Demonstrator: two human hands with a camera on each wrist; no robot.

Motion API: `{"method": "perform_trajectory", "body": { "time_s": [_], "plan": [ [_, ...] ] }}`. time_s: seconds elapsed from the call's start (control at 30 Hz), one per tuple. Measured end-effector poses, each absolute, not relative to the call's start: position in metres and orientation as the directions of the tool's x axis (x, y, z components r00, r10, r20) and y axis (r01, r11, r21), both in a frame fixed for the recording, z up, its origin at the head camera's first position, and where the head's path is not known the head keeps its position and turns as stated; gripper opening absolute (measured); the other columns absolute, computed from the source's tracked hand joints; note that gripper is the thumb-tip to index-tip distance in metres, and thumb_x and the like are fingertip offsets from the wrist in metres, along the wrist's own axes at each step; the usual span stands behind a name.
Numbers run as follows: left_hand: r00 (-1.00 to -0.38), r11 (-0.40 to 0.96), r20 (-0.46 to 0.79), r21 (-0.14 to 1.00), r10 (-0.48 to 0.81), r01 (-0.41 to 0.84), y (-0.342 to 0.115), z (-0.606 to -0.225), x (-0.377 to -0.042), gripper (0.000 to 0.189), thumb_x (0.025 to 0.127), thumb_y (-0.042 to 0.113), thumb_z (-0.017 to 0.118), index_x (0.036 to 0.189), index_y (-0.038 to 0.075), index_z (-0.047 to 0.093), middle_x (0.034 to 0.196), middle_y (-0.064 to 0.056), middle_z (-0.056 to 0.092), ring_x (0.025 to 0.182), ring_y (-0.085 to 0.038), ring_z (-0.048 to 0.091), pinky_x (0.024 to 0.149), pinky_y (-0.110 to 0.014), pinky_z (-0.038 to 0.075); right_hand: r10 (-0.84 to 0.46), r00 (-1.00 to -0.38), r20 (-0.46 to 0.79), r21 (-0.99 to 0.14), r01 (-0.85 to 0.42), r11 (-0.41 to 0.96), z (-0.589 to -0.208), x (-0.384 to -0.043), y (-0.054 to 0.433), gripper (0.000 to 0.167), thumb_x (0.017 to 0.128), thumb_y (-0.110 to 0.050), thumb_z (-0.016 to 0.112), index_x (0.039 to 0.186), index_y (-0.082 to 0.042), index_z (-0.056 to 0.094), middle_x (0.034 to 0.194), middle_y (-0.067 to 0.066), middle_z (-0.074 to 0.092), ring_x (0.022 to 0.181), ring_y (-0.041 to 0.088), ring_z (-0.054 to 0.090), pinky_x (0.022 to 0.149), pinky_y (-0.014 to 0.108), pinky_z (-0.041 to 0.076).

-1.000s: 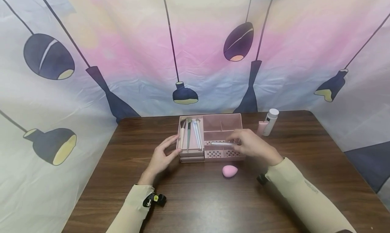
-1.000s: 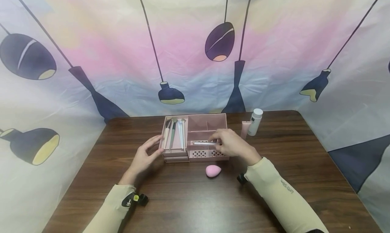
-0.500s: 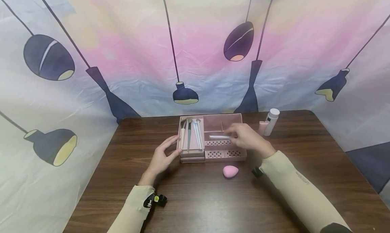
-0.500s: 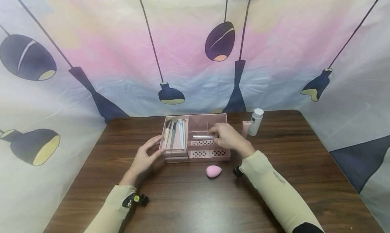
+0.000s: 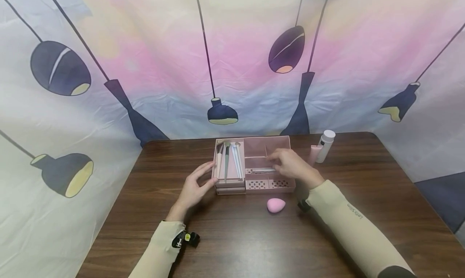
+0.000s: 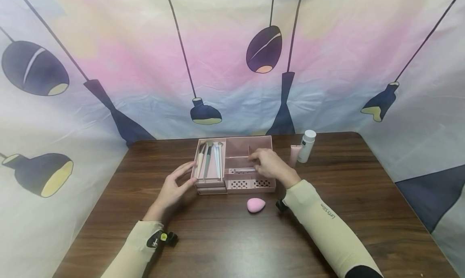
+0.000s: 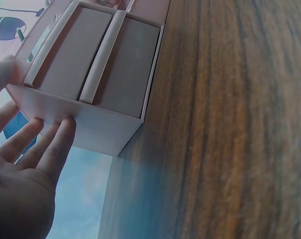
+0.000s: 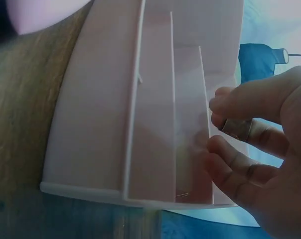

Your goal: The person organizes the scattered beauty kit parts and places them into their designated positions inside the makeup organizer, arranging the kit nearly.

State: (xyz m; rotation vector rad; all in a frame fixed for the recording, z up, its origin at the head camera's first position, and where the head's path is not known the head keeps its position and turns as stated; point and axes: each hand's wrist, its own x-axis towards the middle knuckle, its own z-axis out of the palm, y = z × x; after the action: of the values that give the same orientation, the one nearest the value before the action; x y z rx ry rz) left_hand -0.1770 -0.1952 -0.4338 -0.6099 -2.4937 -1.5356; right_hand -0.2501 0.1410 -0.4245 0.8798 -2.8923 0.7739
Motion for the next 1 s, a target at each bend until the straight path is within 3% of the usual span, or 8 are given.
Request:
{"method": "perform_trajectory", "body": {
  "time_s": [0.23,0.63,1.0],
  "plan": [
    [-0.902,0.385,0.348,0.819,0.256,0.426,-0.1943,-0.4343,-0.1766,0.05,0.089,0.006,0.07,0.135,-0.003,0.054,0.141,-0.022,0.05,0.131,-0.035,0.048,0.104,-0.054,0.045,-0.523,-0.835,0.169,-0.435,-0.539,0.721,-0.4301,-0.2503,0.1445,0.035,0.08,-0.004,0.07,0.115,-0.007,0.071,0.113,0.01,0.07,0.106,0.028,0.064,0.095,0.045,0.054],
    [-0.899,0.393,0.356,0.812,0.255,0.432,-0.1934,-0.4317,-0.1765,0.05,0.088,0.004,0.071,0.134,-0.005,0.055,0.14,-0.024,0.05,0.131,-0.037,0.047,0.106,-0.054,0.043,-0.517,-0.836,0.185,-0.44,-0.541,0.717,-0.4286,-0.2486,0.1456,0.031,0.08,-0.006,0.071,0.111,-0.007,0.073,0.11,0.008,0.071,0.103,0.027,0.065,0.093,0.044,0.055],
    [-0.907,0.387,0.334,0.824,0.258,0.414,-0.1946,-0.4323,-0.1762,0.051,0.089,0.006,0.07,0.136,-0.003,0.054,0.142,-0.022,0.049,0.131,-0.035,0.047,0.106,-0.047,0.045,-0.49,-0.85,0.195,-0.467,-0.52,0.715,-0.4262,-0.2448,0.1479,0.028,0.082,-0.008,0.071,0.109,-0.009,0.073,0.107,0.005,0.072,0.1,0.025,0.066,0.09,0.042,0.056]
  ]
}}
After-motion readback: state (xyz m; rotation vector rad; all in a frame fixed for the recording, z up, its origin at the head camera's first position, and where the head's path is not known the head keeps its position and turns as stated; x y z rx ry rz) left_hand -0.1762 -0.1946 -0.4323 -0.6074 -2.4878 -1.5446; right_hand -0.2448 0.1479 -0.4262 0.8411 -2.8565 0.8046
